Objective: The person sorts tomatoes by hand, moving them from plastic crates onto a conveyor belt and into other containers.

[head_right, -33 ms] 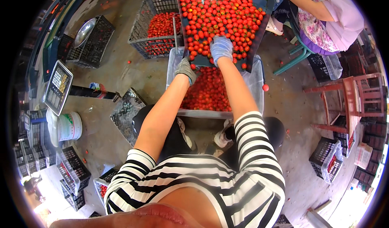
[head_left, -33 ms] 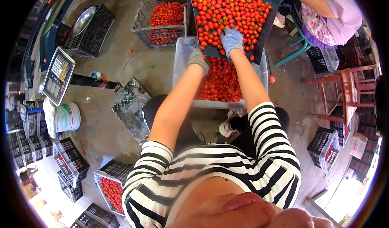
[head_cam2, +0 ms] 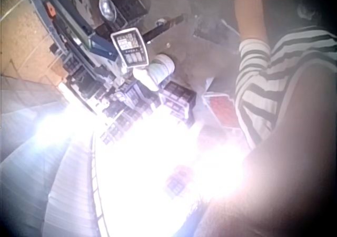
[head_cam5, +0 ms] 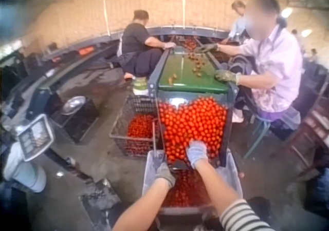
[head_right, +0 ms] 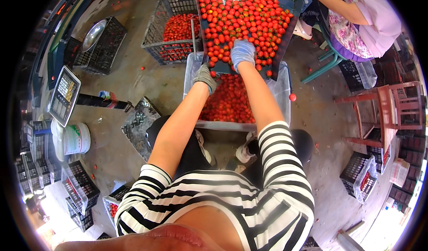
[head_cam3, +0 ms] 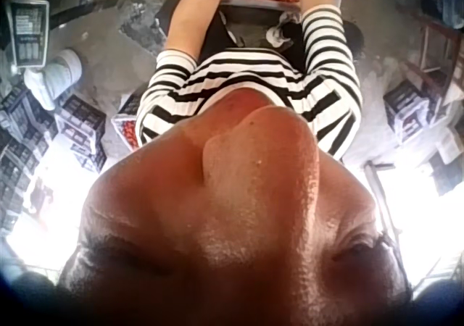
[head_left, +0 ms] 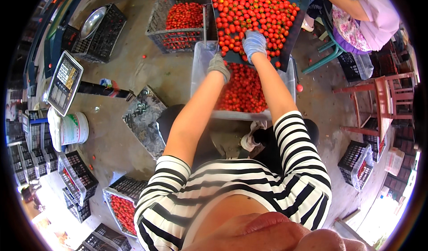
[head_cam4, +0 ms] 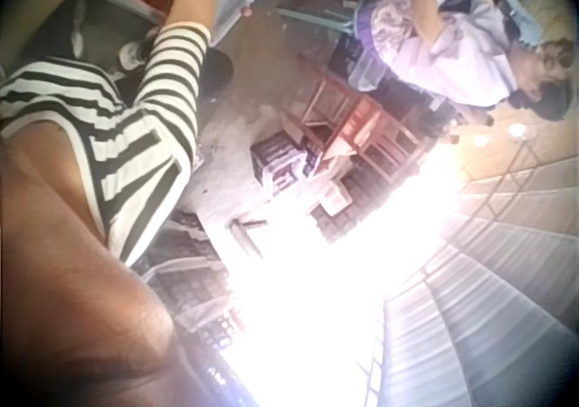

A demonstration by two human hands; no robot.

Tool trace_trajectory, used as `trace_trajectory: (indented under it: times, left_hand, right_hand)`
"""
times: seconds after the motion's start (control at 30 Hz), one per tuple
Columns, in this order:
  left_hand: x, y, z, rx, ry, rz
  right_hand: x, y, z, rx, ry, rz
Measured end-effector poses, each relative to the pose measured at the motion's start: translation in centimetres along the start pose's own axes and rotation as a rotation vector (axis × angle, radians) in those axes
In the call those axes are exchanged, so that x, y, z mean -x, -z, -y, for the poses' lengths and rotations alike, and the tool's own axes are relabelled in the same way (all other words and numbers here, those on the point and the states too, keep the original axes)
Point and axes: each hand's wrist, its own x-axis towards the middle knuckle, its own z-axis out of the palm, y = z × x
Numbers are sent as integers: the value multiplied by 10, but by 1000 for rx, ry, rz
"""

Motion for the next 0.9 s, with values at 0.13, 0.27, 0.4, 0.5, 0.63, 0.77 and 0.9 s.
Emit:
trace_trajectory:
  times: [0.13, 0.27, 0.4, 0.5, 0.63, 0.77, 0.9]
  left_hand:
    - [2, 1, 0, -64, 15, 25]
    - [-6, 6, 0, -77, 1, 18]
    - [-3, 5, 6, 25, 36, 30]
    - [-8, 5, 0, 34, 33, 28]
    - [-9, 3, 2, -23, 17, 33]
    - [-2, 5, 2, -93, 17, 30]
    - [-1, 4, 2, -71, 11, 32]
  right_hand:
    - [-10, -3, 8, 83, -47, 191]
    - [5, 7, 7, -135, -167, -21]
    - [23, 8, 3, -322, -190, -225]
    - [22, 6, -8, -408, -273, -244]
    - [21, -16, -45, -664, -350, -303]
    - [28, 3, -32, -406, -154, -111]
    - [22, 9, -15, -170, -44, 57]
